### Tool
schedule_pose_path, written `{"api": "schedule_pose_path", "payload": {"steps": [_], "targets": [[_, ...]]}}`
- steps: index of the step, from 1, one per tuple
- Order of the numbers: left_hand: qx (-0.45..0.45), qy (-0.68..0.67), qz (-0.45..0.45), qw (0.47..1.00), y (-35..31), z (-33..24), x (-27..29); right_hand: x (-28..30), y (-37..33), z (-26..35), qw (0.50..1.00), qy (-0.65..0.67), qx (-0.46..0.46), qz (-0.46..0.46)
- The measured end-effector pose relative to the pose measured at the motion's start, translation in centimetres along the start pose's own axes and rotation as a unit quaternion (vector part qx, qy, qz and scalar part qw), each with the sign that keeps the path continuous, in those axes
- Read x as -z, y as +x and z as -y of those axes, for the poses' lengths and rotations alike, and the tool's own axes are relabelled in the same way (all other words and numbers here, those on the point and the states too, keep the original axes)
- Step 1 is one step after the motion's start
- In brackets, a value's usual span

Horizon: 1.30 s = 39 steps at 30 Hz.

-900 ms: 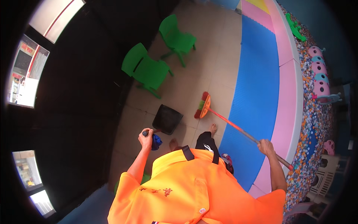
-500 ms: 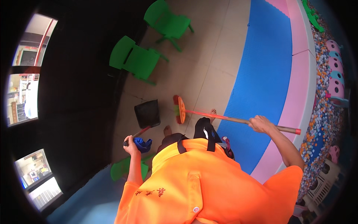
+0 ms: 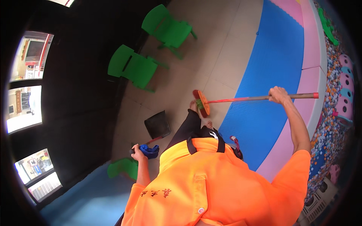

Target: The person sweeps the floor with a broom and dustpan in a children's play area, moving debris into the dustpan. They also wipe the floor with a blue cloth and clean the door frame.

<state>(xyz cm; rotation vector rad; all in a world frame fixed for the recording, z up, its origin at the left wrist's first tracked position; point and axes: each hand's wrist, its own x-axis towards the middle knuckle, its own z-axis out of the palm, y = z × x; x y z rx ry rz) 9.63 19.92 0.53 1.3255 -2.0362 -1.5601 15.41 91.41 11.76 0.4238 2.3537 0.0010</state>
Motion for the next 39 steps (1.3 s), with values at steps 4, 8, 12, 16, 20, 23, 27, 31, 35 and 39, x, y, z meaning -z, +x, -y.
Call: {"api": "schedule_pose_path", "payload": {"steps": [4,8,12,16,20,23,27,31,35,39], "targets": [[0.059,-0.004,-0.023,0.998,-1.9,-0.2,-6.6,7.8,3.1,-4.5,0.993,-0.053,-0.019,-0.099],[0.127,0.030,-0.070,0.989,-2.4,0.2,-11.0,12.9,4.6,-5.6,0.988,-0.102,-0.008,-0.119],[0.142,0.034,-0.050,0.988,-4.4,-0.6,-14.7,16.7,5.3,-6.3,0.992,-0.070,0.038,-0.097],[0.138,0.040,-0.055,0.988,-6.7,0.1,-16.0,19.5,6.5,-5.3,0.997,0.048,0.060,-0.026],[0.145,0.037,-0.074,0.986,-12.0,-0.8,-16.9,21.0,11.6,-1.0,0.978,0.120,0.139,0.104],[0.137,0.023,-0.125,0.982,-16.0,-0.2,-16.7,18.4,19.0,3.8,0.944,0.113,0.291,0.106],[0.116,-0.017,-0.187,0.975,-23.8,1.2,-15.7,17.5,24.8,14.6,0.916,0.118,0.302,0.236],[0.128,-0.061,-0.259,0.955,-32.0,-0.3,-14.2,13.0,26.4,17.5,0.908,-0.033,0.403,0.108],[0.137,-0.067,-0.333,0.931,-36.7,0.6,-13.4,10.6,28.2,12.0,0.918,-0.103,0.367,0.108],[0.166,-0.042,-0.338,0.925,-38.8,2.9,-13.0,13.4,28.5,-0.9,0.933,-0.137,0.319,0.090]]}}
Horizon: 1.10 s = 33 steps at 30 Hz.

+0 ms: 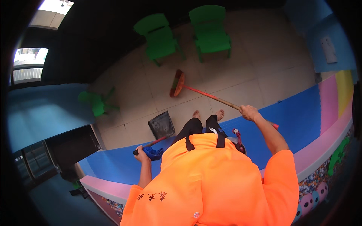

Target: The person sweeps the floor with a broom and dustpan in a children's play area, moving debris into the dustpan. They also wipe the floor with a blue cloth and clean the door frame.

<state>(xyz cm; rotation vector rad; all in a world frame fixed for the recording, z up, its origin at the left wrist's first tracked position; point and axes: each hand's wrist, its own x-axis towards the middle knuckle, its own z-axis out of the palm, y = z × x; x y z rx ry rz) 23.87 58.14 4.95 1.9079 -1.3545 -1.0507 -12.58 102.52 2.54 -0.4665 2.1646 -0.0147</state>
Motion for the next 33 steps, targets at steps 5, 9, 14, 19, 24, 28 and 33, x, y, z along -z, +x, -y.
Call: {"api": "schedule_pose_path", "payload": {"steps": [5,9,14,19,24,28,33], "targets": [[0.014,0.052,0.015,0.998,2.7,0.9,-2.6,1.5,-11.7,-8.3,0.992,-0.036,-0.117,-0.033],[0.009,0.015,0.099,0.995,3.8,1.7,-5.2,2.3,-20.6,-12.7,0.967,-0.090,-0.215,-0.100],[-0.051,0.014,0.221,0.974,3.6,1.9,-7.2,2.6,-27.9,-12.4,0.938,-0.160,-0.268,-0.152],[-0.130,0.032,0.320,0.938,4.2,1.4,-9.1,-0.3,-31.5,-9.4,0.942,-0.067,-0.277,-0.180],[-0.180,0.063,0.350,0.917,2.8,0.3,-9.8,-1.6,-30.8,-4.6,0.943,0.067,-0.287,-0.155],[-0.195,0.081,0.351,0.912,1.4,-0.9,-10.7,-2.6,-24.6,-3.9,0.950,0.118,-0.253,-0.137],[-0.229,0.079,0.339,0.909,-3.5,-1.4,-11.5,-2.0,-19.8,-8.9,0.964,0.094,-0.221,-0.115]]}}
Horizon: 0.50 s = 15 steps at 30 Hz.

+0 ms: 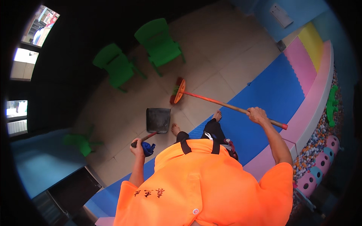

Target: The person sweeps the floor with a broom and dustpan in a children's play area, moving debris into the dustpan. They also wipe the floor with a blue cloth and clean the door frame.

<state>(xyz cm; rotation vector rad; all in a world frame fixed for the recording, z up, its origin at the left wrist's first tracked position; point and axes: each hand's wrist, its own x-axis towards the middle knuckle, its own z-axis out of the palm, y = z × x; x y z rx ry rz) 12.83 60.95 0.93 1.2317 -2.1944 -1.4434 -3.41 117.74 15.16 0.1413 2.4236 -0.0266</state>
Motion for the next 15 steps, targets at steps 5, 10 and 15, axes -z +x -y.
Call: {"api": "schedule_pose_path", "payload": {"steps": [5,10,15], "targets": [[0.000,0.036,-0.024,0.999,-2.8,-2.9,-3.1,2.3,1.4,-10.8,0.998,-0.055,0.005,-0.015],[-0.052,0.089,0.020,0.995,-6.3,-8.3,-7.3,6.8,-0.7,-21.5,0.994,-0.097,-0.032,-0.044],[-0.108,0.134,0.111,0.979,-7.8,-12.4,-13.0,10.2,-3.0,-26.2,0.992,-0.117,-0.044,-0.027]]}}
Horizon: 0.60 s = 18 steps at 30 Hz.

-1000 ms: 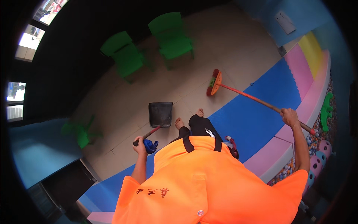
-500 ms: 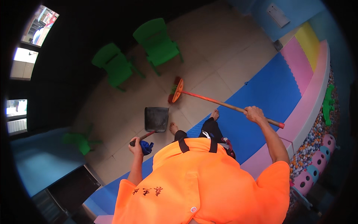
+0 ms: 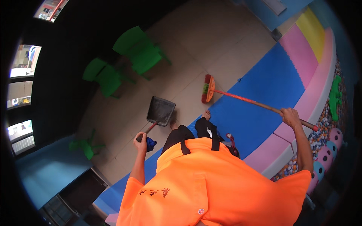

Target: The person sweeps the floor with a broom and dustpan in a children's play area, moving debris into the dustpan. They also wipe the floor with a blue cloth and clean the door frame.

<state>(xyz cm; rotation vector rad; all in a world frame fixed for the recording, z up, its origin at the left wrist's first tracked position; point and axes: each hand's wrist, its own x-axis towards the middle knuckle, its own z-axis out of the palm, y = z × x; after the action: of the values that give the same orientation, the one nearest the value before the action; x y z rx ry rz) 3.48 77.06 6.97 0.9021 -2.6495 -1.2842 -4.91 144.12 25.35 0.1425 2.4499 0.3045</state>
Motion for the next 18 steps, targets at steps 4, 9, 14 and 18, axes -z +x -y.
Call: {"api": "schedule_pose_path", "payload": {"steps": [4,9,14,18], "targets": [[-0.080,0.005,0.075,0.994,1.9,-1.7,-4.1,-3.3,-2.9,-3.3,0.987,0.160,-0.013,-0.001],[-0.105,0.057,0.182,0.976,5.0,-3.1,-10.4,-3.5,-7.3,0.6,0.867,0.434,-0.217,0.113],[-0.148,0.098,0.241,0.954,6.4,-5.4,-14.6,-3.5,-7.2,8.1,0.786,0.563,-0.209,0.146],[-0.159,0.101,0.275,0.943,6.9,-7.0,-16.4,-5.3,-4.6,15.2,0.804,0.551,-0.171,0.147]]}}
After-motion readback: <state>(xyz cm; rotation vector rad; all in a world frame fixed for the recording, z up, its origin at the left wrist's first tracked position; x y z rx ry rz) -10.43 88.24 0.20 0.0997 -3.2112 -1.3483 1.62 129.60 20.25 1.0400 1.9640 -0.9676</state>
